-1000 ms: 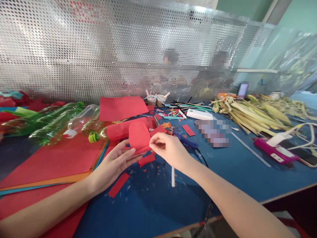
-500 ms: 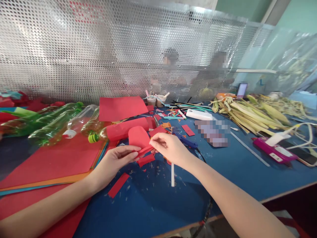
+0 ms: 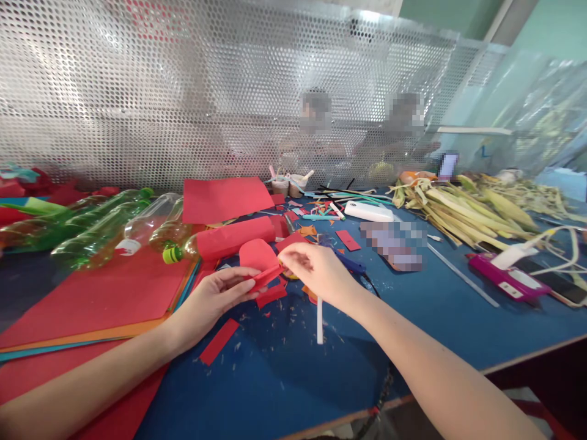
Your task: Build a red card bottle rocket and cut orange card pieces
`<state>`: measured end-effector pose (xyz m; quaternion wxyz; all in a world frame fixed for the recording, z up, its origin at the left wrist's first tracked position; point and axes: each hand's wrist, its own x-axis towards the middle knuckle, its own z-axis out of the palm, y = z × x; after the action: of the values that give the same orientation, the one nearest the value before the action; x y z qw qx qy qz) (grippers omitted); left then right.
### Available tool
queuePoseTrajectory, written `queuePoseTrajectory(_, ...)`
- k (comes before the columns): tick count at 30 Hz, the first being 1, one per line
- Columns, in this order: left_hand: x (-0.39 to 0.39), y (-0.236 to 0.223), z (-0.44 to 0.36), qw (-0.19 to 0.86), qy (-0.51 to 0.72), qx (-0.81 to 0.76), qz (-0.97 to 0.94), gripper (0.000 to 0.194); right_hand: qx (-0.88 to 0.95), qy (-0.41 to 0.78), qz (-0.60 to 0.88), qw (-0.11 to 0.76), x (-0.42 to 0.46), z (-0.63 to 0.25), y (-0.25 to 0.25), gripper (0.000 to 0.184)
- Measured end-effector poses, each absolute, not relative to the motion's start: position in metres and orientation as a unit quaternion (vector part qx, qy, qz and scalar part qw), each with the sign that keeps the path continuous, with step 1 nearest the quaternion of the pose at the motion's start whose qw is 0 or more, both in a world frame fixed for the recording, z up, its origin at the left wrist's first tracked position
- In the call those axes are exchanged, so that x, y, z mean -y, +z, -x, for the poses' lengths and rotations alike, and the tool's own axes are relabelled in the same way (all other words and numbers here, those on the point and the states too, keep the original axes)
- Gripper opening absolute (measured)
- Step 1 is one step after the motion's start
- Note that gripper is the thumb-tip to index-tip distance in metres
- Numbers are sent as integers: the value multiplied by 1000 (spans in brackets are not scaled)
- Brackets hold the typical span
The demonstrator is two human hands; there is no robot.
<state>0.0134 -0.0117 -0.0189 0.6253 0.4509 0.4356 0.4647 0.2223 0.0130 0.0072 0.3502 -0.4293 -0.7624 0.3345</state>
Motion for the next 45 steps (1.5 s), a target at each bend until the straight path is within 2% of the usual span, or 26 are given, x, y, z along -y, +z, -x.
queuePoseTrajectory(2,11,-19,-14,619,478,-439,-443,28,760,233,475,377,-16,-229,14,19)
queuePoseTrajectory(4,11,-20,-15,613,491,-439,-436,27,750,91,543,367,-20,-239,22,15)
queuePoseTrajectory(5,11,-20,-15,613,496,-436,-434,27,743,30,581,331,-23,-245,26,14)
queuePoseTrajectory(7,10,-20,-14,613,503,-431,-431,28,739,-35,645,191,-27,-258,31,22)
queuePoseTrajectory(8,10,-20,-13,609,508,-432,-429,29,741,-36,660,112,-29,-264,31,25)
queuePoseTrajectory(10,9,-20,-12,596,518,-439,-429,29,750,-10,661,23,-32,-272,29,25)
queuePoseTrajectory(13,7,-20,-10,570,535,-446,-436,28,766,28,642,-27,-35,-276,21,20)
queuePoseTrajectory(15,7,-20,-9,566,535,-445,-441,29,768,31,638,-37,-37,-274,16,24)
queuePoseTrajectory(18,7,-21,-9,577,516,-455,-441,31,763,25,646,-31,-40,-273,11,29)
queuePoseTrajectory(21,7,-20,-10,587,504,-463,-433,32,764,12,645,-8,-41,-276,10,24)
queuePoseTrajectory(25,7,-17,-11,581,503,-477,-426,26,770,-28,635,57,-41,-280,14,17)
queuePoseTrajectory(27,7,-18,-12,574,506,-486,-423,23,765,-35,630,128,-40,-277,20,14)
queuePoseTrajectory(29,6,-19,-12,567,515,-489,-417,22,760,10,611,221,-35,-269,25,14)
queuePoseTrajectory(31,6,-21,-12,563,526,-487,-412,21,765,107,575,271,-27,-259,30,23)
queuePoseTrajectory(34,5,-22,-12,559,536,-480,-411,21,777,255,511,266,-11,-245,34,36)
queuePoseTrajectory(38,5,-22,-12,568,538,-474,-404,23,746,431,456,221,7,-236,35,44)
queuePoseTrajectory(41,6,-22,-12,572,540,-473,-397,25,739,457,447,212,11,-236,35,46)
queuePoseTrajectory(45,7,-20,-13,574,544,-466,-396,24,715,401,510,259,8,-238,37,44)
